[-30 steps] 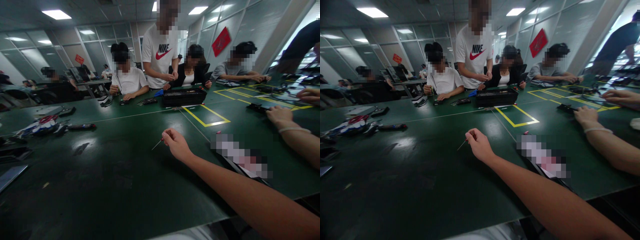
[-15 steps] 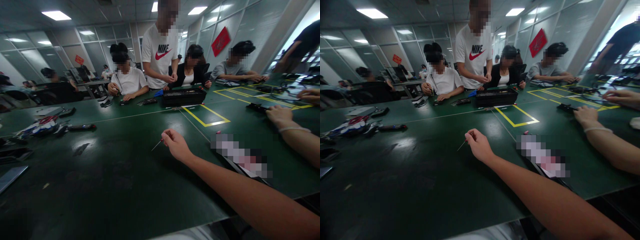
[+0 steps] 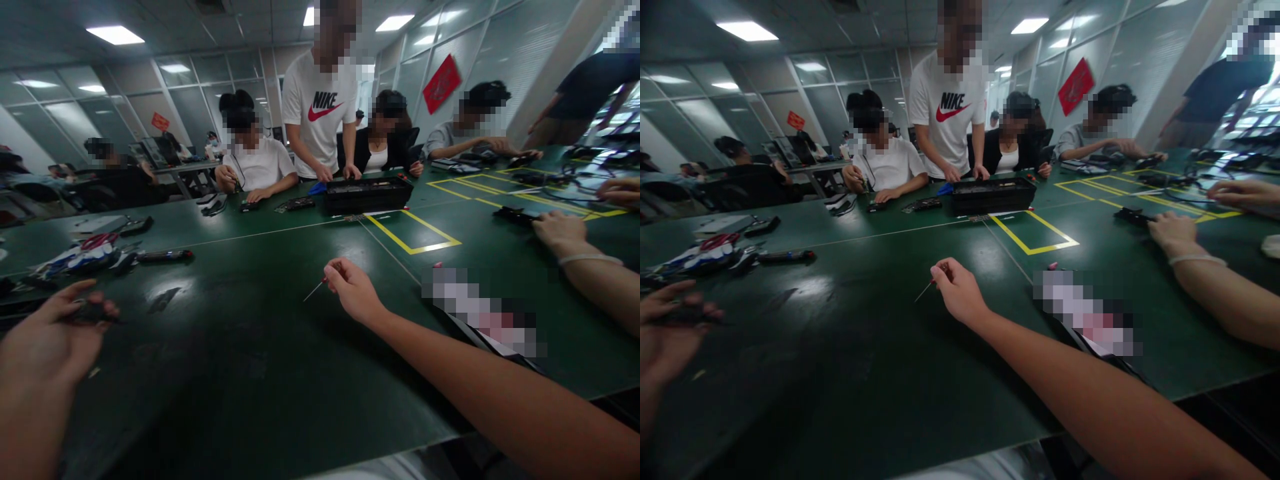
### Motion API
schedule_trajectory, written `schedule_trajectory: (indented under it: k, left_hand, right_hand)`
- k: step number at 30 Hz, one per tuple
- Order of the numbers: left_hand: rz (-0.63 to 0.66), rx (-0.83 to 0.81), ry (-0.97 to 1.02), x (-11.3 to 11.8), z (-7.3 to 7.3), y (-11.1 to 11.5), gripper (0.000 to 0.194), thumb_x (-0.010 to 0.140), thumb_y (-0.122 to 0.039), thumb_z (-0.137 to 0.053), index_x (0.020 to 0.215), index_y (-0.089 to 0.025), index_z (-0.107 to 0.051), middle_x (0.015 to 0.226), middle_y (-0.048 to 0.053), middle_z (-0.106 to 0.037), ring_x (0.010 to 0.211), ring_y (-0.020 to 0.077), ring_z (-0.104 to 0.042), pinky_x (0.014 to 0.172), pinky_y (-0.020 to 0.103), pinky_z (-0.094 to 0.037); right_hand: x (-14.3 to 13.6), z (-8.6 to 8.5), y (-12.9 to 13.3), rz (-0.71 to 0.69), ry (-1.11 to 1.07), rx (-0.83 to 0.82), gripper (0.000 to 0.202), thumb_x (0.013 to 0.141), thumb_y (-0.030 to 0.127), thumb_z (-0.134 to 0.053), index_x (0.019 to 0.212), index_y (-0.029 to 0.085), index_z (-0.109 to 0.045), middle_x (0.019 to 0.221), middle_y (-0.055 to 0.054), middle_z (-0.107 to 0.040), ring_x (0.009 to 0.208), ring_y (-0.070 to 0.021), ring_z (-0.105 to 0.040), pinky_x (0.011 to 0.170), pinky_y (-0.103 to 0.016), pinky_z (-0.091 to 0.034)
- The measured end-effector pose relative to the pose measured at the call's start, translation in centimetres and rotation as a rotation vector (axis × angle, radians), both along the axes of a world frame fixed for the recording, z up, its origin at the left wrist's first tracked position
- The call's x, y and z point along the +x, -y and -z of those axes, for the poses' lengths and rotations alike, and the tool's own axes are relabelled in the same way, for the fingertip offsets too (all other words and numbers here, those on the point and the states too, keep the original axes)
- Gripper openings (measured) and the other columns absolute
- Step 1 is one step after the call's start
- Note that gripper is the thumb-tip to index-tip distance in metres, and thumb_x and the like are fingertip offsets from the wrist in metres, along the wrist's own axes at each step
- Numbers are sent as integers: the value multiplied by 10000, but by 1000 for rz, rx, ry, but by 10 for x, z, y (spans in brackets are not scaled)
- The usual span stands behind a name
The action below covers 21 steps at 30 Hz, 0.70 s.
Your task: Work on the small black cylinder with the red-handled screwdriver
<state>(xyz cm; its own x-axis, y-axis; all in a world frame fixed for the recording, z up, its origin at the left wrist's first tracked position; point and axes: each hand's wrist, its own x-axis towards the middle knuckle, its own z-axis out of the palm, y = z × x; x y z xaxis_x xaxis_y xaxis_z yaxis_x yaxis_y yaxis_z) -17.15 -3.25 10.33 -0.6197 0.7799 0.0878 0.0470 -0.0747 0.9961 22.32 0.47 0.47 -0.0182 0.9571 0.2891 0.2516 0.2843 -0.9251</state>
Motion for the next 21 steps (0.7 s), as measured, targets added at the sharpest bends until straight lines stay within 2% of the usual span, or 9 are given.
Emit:
schedule_trajectory:
  k: [2,4,7,9,12,14,16,18,21]
  left_hand:
    - [111,11,111,26,12,-14,281,722,-3,-428,872,-148,-617,678,-12,-540,645,100,-532,591,190,-471]
    - [246,-7,171,60,24,-24,318,677,-25,-483,929,-149,-633,730,-2,-552,669,108,-530,602,189,-468]
    - [445,-26,143,112,44,-35,352,646,-86,-503,970,-145,-631,787,18,-557,698,139,-533,620,225,-455]
    - [578,-15,23,142,59,-39,335,702,-144,-497,1010,-145,-629,849,37,-575,783,168,-555,695,262,-465]
    - [701,-46,-368,176,81,-42,459,683,-81,-535,1130,-176,-575,998,45,-593,906,194,-570,820,318,-459]
    - [687,-23,-608,190,94,-45,483,691,-9,-517,1144,-178,-530,1062,66,-591,980,212,-574,898,363,-451]
    - [659,5,-743,198,106,-47,412,758,17,-474,1123,-170,-519,1074,92,-593,1016,227,-578,935,398,-453]
    - [666,18,-799,200,113,-50,327,831,-9,-463,1106,-166,-542,1083,107,-606,1031,240,-587,940,417,-469]
    - [717,50,-835,194,117,-53,280,879,-89,-546,1133,-190,-603,1148,95,-629,1079,252,-595,972,436,-483]
  right_hand:
    - [0,-3,2,0,4,-6,267,971,466,-503,942,221,-604,797,-1,-642,686,-151,-587,634,-295,-450]
    - [1,-5,3,1,16,-8,280,973,483,-501,953,225,-609,779,5,-634,663,-148,-578,605,-288,-438]
    - [1,-5,4,3,41,6,270,972,478,-505,991,233,-618,750,15,-613,659,-152,-573,597,-290,-436]
    - [1,-4,3,11,46,22,251,974,455,-505,1020,236,-621,761,15,-606,689,-159,-582,624,-298,-453]
    - [0,-2,2,29,20,47,227,961,409,-529,1078,236,-616,845,0,-626,749,-165,-597,678,-312,-478]
    - [0,-3,2,40,5,56,227,951,389,-541,1091,229,-620,862,-7,-638,759,-168,-603,691,-316,-482]
    - [0,-6,3,52,17,61,218,952,402,-541,1012,219,-642,801,-3,-635,721,-168,-598,671,-315,-469]
    - [1,-10,6,64,55,72,266,952,446,-543,868,214,-643,717,5,-613,645,-161,-566,618,-310,-440]
    - [2,-12,9,42,26,121,230,953,425,-549,906,222,-645,759,-5,-642,676,-166,-588,624,-309,-455]
